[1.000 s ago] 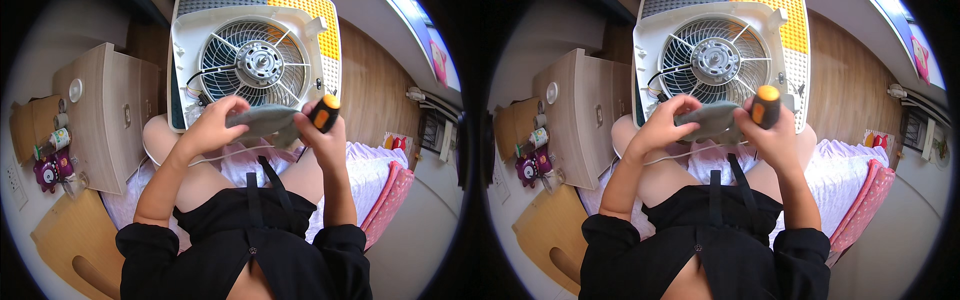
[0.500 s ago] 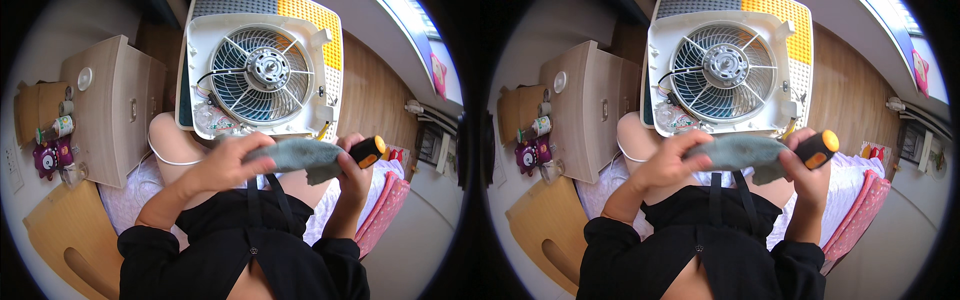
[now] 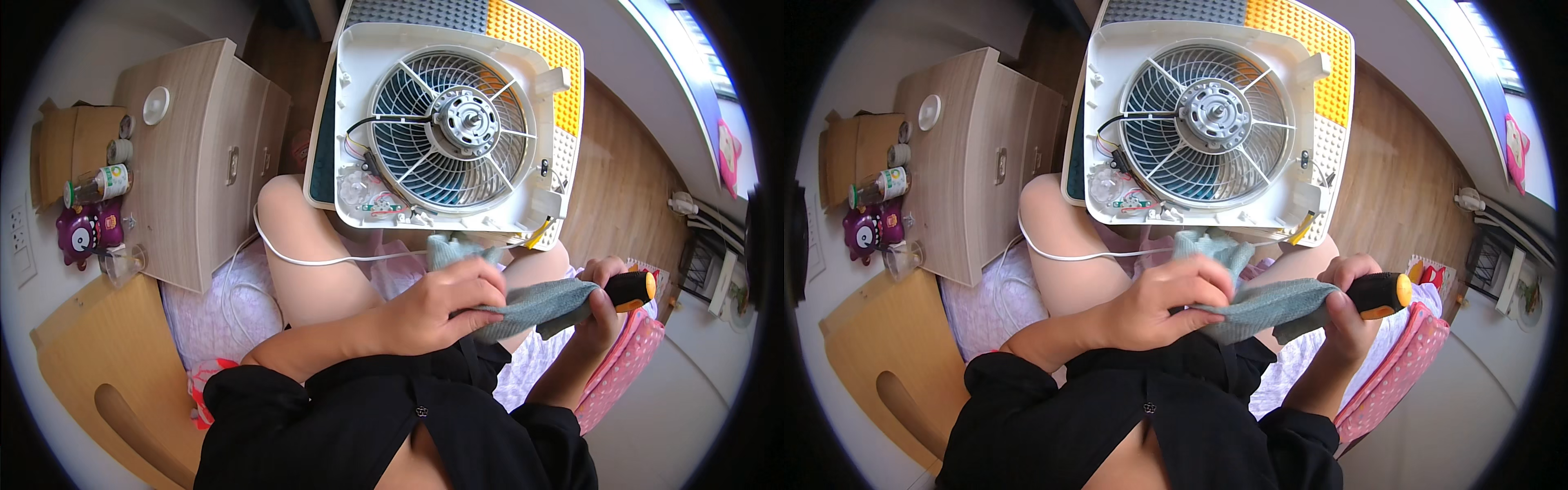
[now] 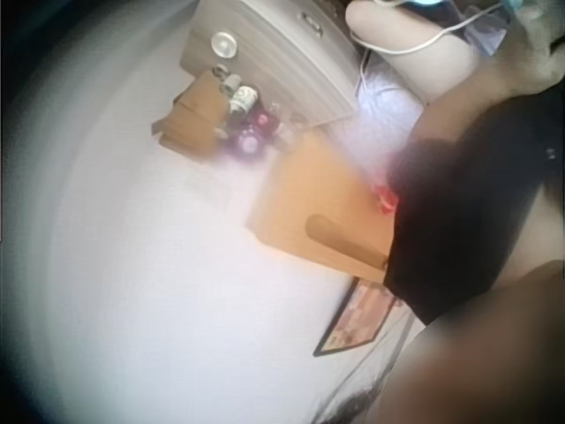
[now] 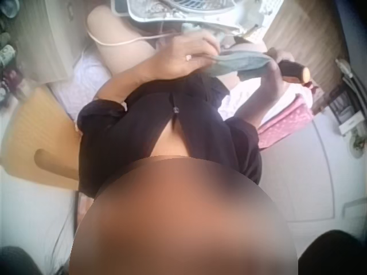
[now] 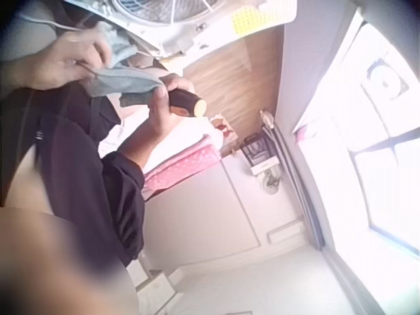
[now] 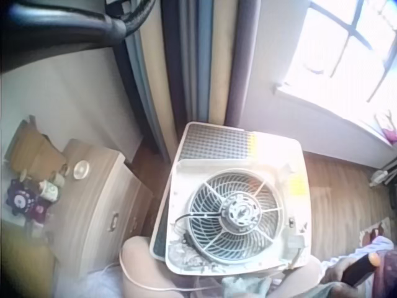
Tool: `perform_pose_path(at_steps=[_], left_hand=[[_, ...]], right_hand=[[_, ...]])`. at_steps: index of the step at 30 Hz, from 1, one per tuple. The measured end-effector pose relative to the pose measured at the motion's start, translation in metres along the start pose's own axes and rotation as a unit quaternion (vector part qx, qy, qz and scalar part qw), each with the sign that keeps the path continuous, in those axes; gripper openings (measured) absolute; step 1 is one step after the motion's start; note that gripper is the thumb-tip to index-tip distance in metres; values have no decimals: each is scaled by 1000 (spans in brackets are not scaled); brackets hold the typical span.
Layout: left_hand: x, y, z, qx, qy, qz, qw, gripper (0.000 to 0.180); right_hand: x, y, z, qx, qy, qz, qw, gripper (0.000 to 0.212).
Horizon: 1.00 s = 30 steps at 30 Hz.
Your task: The person cleans the internal components of a disassembled white electric fan using a grey cloth and a screwdriver. They wipe the fan blades, the central motor housing, and the surrounding plastic casing while seated on a bed.
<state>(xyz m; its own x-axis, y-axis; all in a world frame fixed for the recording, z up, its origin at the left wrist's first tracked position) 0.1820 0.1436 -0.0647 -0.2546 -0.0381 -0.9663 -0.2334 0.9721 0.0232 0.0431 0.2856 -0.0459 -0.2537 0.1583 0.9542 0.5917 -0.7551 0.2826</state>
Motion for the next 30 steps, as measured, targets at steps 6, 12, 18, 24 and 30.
perform_pose_path(at_steps=[6, 12, 18, 24, 30], left_hand=[[23, 1, 6, 51, -127, 23, 990, 10], [92, -9, -10, 8, -264, 117, 957, 20], [126, -69, -27, -103, -216, -136, 961, 18], [133, -51, -28, -32, -236, 8, 971, 20], [114, -41, -50, 65, -222, -40, 972, 18]], right_hand=[[-16, -11, 2, -17, 83, 137, 987, 19], [-32, 2, -17, -13, -35, 328, 944, 25], [-26, -29, -12, -96, -12, 318, 943, 30], [-20, 9, -13, 4, -93, 252, 963, 30], [13, 6, -7, -59, -179, 164, 968, 33]])
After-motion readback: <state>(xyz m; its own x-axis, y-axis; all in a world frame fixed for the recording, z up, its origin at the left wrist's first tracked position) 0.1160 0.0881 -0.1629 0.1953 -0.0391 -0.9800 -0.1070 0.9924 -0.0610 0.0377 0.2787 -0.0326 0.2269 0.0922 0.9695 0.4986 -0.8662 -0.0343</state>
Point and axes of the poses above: each hand's wrist, its own z-axis away from the middle knuckle, its own y-axis out of the palm, x = y × z, the point moved 9 cm from there along -z, towards the middle knuckle, and after that the axes turned 5 degrees about -z, right-handed, at the moved point
